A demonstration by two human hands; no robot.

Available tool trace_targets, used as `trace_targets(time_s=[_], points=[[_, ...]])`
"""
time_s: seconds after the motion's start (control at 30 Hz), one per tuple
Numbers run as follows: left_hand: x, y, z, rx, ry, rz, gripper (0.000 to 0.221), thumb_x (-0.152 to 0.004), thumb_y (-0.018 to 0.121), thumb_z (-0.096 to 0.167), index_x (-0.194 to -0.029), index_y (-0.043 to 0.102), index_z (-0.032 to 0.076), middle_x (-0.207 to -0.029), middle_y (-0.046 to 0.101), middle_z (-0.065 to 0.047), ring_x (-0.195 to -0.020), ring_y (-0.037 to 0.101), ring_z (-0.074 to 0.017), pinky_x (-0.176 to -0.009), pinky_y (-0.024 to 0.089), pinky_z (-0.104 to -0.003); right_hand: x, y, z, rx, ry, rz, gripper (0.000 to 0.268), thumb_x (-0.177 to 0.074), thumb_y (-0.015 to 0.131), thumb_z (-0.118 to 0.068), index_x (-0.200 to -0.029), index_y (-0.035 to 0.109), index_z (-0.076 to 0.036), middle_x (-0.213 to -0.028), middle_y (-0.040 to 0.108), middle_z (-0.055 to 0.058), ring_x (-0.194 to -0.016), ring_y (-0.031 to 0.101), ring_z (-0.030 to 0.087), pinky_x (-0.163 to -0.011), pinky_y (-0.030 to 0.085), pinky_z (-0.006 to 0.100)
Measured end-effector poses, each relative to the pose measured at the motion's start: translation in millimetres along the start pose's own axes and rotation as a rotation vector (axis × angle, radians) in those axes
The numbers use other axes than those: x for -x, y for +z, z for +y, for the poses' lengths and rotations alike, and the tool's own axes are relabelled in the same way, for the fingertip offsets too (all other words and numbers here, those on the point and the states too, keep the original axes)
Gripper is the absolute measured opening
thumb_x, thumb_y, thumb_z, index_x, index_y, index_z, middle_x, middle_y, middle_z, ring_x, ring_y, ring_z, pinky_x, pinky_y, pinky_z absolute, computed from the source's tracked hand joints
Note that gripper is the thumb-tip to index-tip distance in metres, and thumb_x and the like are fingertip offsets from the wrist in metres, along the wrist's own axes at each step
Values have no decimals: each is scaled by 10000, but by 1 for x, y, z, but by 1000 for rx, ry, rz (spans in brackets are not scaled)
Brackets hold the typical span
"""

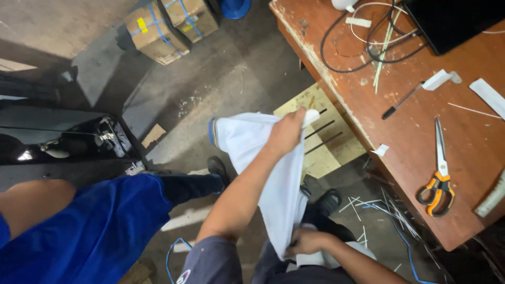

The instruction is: Tracing and cutting insulation templates from paper and installing them into a motor stator

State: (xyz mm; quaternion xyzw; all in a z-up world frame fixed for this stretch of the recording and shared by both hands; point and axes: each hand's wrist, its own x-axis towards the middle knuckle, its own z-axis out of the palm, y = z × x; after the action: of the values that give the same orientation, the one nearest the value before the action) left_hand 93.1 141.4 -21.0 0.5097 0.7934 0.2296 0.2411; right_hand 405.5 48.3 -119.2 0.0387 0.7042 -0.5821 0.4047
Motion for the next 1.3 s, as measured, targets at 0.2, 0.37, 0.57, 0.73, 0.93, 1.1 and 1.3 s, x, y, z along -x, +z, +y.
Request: trace_targets(time_s=[0.2,0.37,0.57,0.73,0.93,1.1,1.3], points=[[40,-31,-131,-454,-406,94,746,-904,663,456,-1435,406,0,-940,715,-142,-835,703,-356,-652,546,-502,-2,-68,89,-155,18,168,255,-886,641,-273,-1073,786,-178,-1108,794,-3,-992,714,120,-921,519,295],[69,-84,-162,-79,-742,-119,740,-889,658,487,-1299,373,-59,-1183,630,-360,-1128,631,-509,-913,506,-616,-74,-114,227,-239,409,651,723,-794,802,-533,-1399,595,-195,-1346,668,80,-1293,585,263,-1070,485,420],[77,-98,-135,-210,-759,16,626,-915,669,260,-1433,403,30,-1089,685,-295,-1054,682,-454,-851,562,-563,-102,-98,109,-726,245,550,277,-836,776,-283,-1052,791,-110,-863,762,75,-794,727,237,-697,565,356],[97,-141,-141,-98,-504,426,289,-847,657,88,-1038,450,22,-871,649,-297,-798,624,-519,-683,472,-598,32,-70,156,-641,290,639,542,-785,780,-292,-1260,669,-55,-1220,696,138,-1116,653,247,-955,496,387],[122,-98,-202,-55,-532,621,285,-884,625,183,-1069,476,26,-949,619,-290,-861,565,-518,-740,411,-565,82,-30,167,-466,400,379,685,-780,770,-486,-1366,640,-154,-1415,655,10,-1277,621,132,-1085,467,265],[151,-77,-168,-192,-559,737,423,-982,643,332,-1006,485,-59,-971,486,-254,-932,493,-466,-846,385,-518,101,-59,142,-343,498,522,362,-802,744,-459,-1042,800,-193,-1044,852,-13,-968,773,103,-838,557,227],[210,18,-24,764,-626,516,640,-791,729,255,-1380,549,82,-1300,665,-122,-1155,624,-212,-1003,486,-344,183,-72,118,-481,190,963,131,-893,689,-196,-929,775,-104,-907,786,20,-869,678,120,-824,507,266]])
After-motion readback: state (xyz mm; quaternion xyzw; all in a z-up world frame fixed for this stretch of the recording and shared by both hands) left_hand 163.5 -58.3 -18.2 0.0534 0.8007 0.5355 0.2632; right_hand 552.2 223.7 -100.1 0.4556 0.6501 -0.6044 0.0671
